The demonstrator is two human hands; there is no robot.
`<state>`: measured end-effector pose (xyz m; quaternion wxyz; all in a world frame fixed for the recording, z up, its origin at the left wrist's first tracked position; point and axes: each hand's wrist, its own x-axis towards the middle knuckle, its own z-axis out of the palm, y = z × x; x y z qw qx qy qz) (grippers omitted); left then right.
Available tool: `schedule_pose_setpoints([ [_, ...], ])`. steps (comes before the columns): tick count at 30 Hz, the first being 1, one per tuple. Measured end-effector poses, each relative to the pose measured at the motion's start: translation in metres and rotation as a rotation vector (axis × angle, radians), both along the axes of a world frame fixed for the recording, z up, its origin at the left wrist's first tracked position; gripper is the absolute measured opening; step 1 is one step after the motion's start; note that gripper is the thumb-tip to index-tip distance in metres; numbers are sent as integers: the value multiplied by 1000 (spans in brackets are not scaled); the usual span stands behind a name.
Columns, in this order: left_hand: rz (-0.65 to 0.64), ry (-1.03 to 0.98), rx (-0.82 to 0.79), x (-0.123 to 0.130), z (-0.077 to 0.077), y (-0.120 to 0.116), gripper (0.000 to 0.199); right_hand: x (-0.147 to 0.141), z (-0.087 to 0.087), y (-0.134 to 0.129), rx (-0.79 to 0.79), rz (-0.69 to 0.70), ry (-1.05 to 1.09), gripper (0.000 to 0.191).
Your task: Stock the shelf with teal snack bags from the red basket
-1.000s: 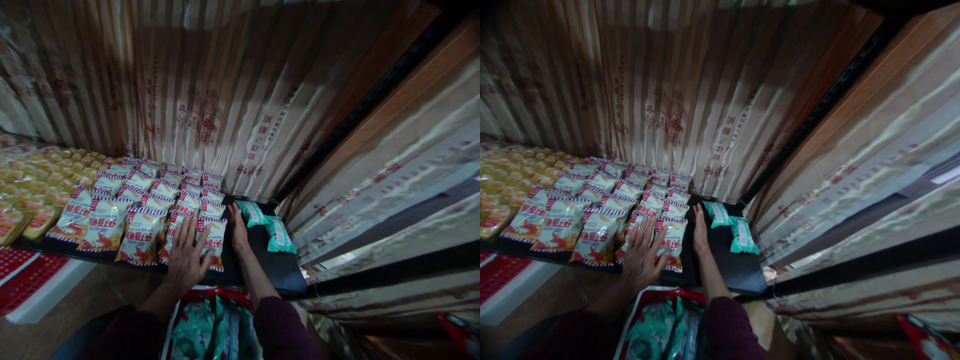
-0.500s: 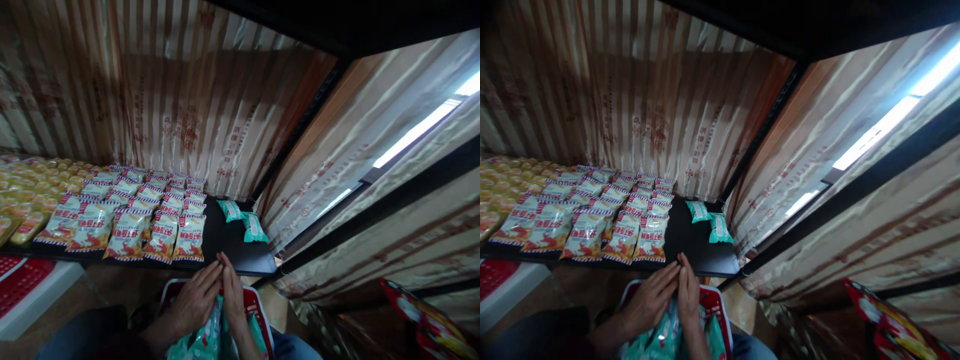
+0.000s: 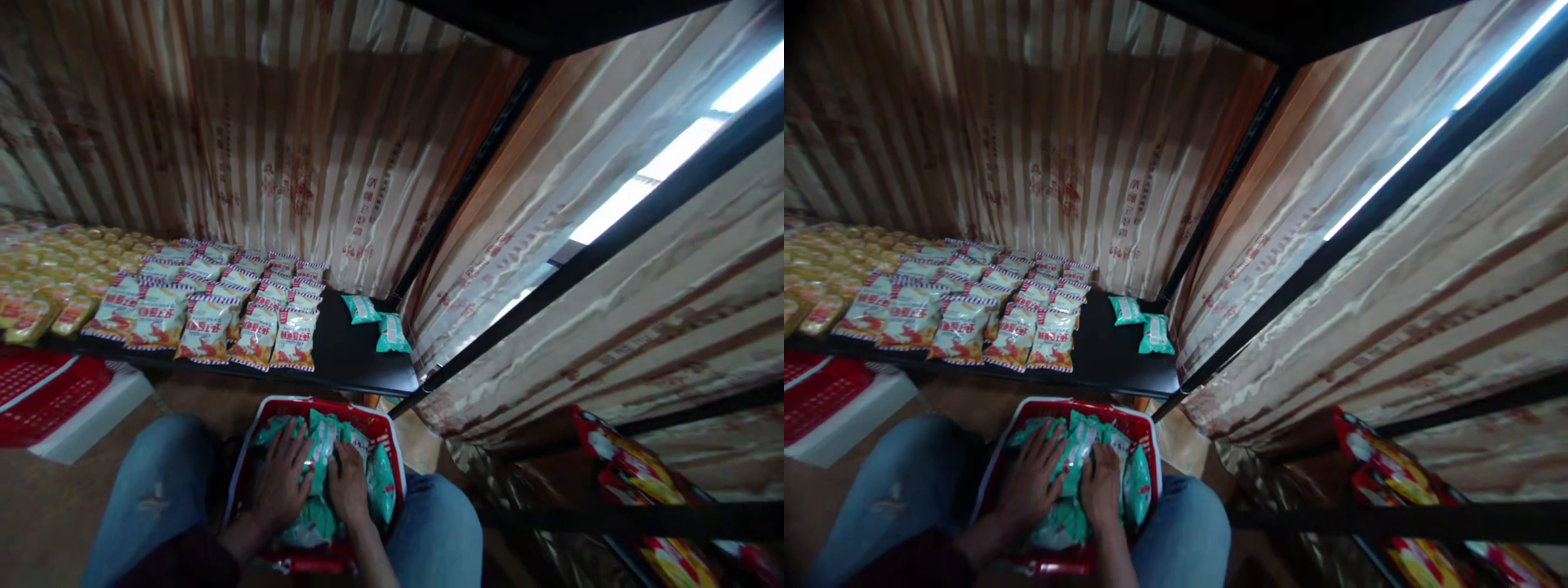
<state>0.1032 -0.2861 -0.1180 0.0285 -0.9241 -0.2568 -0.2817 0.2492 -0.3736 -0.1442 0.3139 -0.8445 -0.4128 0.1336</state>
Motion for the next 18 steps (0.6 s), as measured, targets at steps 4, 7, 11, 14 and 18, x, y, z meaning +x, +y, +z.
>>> schedule_pose_setpoints([
  [4, -74, 36, -50, -7, -2, -11, 55, -1, 10, -2, -58, 54, 18, 46],
  [7, -70, 10, -75, -9, -5, -24, 51, -4, 10, -3, -64, 79, 18, 48],
  [11, 14, -85, -78, -11, -10, -28, 45, -7, 9, -5, -93, 116, 1, 53],
  [14, 171, -143, -169, -16, -18, -18, 48, -8, 8, -7, -101, 130, -19, 53],
  [18, 314, -216, -273, -24, -33, 0, 50, -9, 6, -11, -94, 140, -38, 49],
])
